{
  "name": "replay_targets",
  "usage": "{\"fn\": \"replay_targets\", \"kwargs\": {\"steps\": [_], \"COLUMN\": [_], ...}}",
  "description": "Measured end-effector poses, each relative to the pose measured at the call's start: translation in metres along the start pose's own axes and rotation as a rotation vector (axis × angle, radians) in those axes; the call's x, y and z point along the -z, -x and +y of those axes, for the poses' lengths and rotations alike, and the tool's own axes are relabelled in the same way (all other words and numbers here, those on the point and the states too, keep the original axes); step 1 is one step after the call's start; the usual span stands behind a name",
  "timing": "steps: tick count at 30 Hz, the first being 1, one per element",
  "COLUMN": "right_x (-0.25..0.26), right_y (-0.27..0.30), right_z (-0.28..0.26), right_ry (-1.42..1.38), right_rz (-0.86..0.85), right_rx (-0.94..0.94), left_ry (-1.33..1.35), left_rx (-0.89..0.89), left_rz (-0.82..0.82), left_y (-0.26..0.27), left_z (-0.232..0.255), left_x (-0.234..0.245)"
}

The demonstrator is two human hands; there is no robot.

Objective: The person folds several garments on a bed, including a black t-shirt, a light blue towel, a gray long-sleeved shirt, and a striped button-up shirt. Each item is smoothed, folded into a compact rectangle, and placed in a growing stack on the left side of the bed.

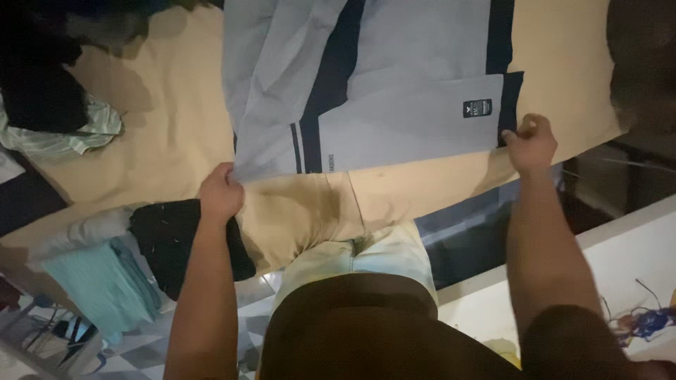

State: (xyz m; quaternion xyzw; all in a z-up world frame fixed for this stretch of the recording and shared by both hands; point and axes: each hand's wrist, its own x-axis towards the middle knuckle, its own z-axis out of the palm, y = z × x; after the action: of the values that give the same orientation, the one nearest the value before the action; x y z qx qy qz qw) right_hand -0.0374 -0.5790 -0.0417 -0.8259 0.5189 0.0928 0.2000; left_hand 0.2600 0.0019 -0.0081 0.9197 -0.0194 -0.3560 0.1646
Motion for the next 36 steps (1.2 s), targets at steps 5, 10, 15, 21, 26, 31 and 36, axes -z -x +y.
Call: {"fn": "replay_targets", "kwargs": {"steps": [5,10,15,21,26,31,36], "right_x": [-0.030,-0.049,-0.072,-0.131,-0.073,-0.016,-0.011], "right_y": [0.039,0.062,0.090,0.121,0.024,-0.030,-0.062], "right_z": [-0.067,-0.127,-0.181,-0.231,-0.162,-0.086,-0.053], "right_ry": [0.183,0.297,0.034,0.155,0.572,0.476,0.044], "right_rz": [0.134,-0.145,-0.043,-0.480,-0.290,-0.052,0.052], "right_rx": [0.370,0.707,0.427,1.025,0.720,0.365,0.136], "left_ry": [-0.033,0.023,-0.357,0.070,-0.084,0.077,0.225], "left_rx": [-0.086,-0.022,-0.612,-0.568,-0.345,-0.187,-0.244], "left_rz": [0.195,0.177,0.241,0.091,0.169,0.186,0.434], "left_y": [0.003,-0.012,-0.015,-0.015,-0.021,-0.026,-0.045], "left_z": [0.033,0.028,0.037,0.078,0.054,0.045,0.069], "left_x": [-0.010,-0.032,-0.073,-0.102,-0.077,-0.046,-0.020]}}
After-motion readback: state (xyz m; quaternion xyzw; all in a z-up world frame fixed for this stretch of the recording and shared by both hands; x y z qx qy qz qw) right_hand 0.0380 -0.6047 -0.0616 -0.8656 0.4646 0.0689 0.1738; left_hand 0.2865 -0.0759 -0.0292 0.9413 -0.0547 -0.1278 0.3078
